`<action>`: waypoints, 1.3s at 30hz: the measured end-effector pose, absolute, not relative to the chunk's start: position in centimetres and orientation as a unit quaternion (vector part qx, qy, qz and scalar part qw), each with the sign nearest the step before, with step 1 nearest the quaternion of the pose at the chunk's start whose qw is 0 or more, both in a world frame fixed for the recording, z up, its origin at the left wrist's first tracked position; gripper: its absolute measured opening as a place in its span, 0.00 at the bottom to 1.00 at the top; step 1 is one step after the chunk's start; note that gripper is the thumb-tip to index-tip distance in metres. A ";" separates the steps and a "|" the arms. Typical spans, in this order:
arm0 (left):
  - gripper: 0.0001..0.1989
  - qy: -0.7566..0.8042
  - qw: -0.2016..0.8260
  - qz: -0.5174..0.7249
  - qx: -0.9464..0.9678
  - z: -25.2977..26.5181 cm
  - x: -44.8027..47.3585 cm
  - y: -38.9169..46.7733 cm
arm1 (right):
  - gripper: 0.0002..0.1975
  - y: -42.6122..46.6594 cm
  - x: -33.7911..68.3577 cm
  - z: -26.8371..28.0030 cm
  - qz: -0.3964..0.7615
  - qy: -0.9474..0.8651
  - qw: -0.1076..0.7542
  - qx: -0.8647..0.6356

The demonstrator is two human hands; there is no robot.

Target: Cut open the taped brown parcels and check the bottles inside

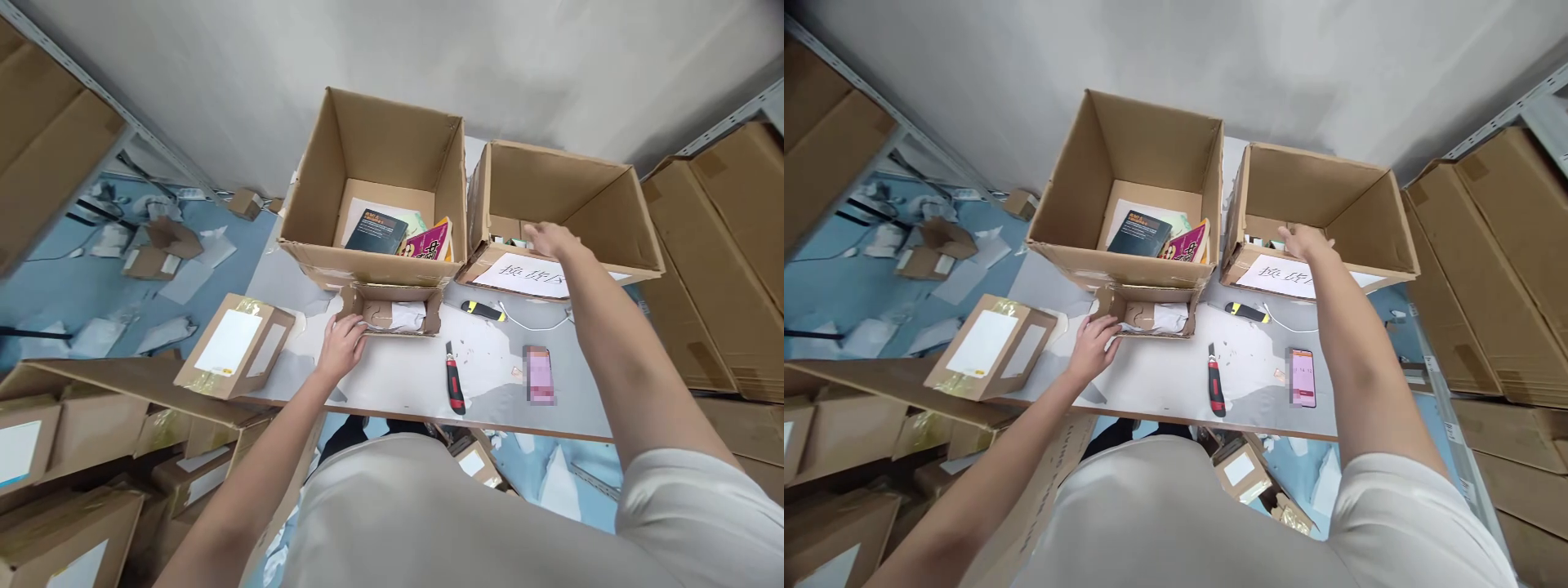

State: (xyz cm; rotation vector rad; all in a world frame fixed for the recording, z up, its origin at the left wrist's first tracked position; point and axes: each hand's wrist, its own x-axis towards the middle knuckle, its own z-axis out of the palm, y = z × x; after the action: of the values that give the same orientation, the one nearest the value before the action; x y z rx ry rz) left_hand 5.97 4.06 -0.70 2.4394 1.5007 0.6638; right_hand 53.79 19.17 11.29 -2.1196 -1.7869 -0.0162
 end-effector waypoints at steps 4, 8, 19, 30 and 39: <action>0.19 0.504 0.139 0.292 0.801 -1.3 4.6 3.1 | 0.18 12.9 50.3 10.8 -0.070 -0.605 0.364 -0.705; 0.39 0.569 0.250 0.372 0.690 -3.4 3.7 2.6 | 0.18 4.5 42.3 3.0 0.227 -0.518 0.412 -0.714; 0.28 0.581 0.439 0.389 0.564 -3.2 3.3 2.6 | 0.25 -3.9 29.1 -4.6 0.379 -0.389 0.489 -0.683; 0.37 0.573 0.568 0.251 0.536 -7.9 -0.7 -0.5 | 0.39 -12.9 24.0 -6.4 0.478 -0.199 0.499 -0.695; 0.36 0.463 0.564 0.245 0.638 -3.9 2.7 -1.3 | 0.36 -16.7 21.6 -5.6 0.418 -0.206 0.584 -0.664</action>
State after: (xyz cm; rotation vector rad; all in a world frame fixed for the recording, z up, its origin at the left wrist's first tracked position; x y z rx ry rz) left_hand 2.66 -1.34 -3.94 1.5023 1.0896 0.5763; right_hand 21.65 -16.74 -5.56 -1.5501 -0.4801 0.9749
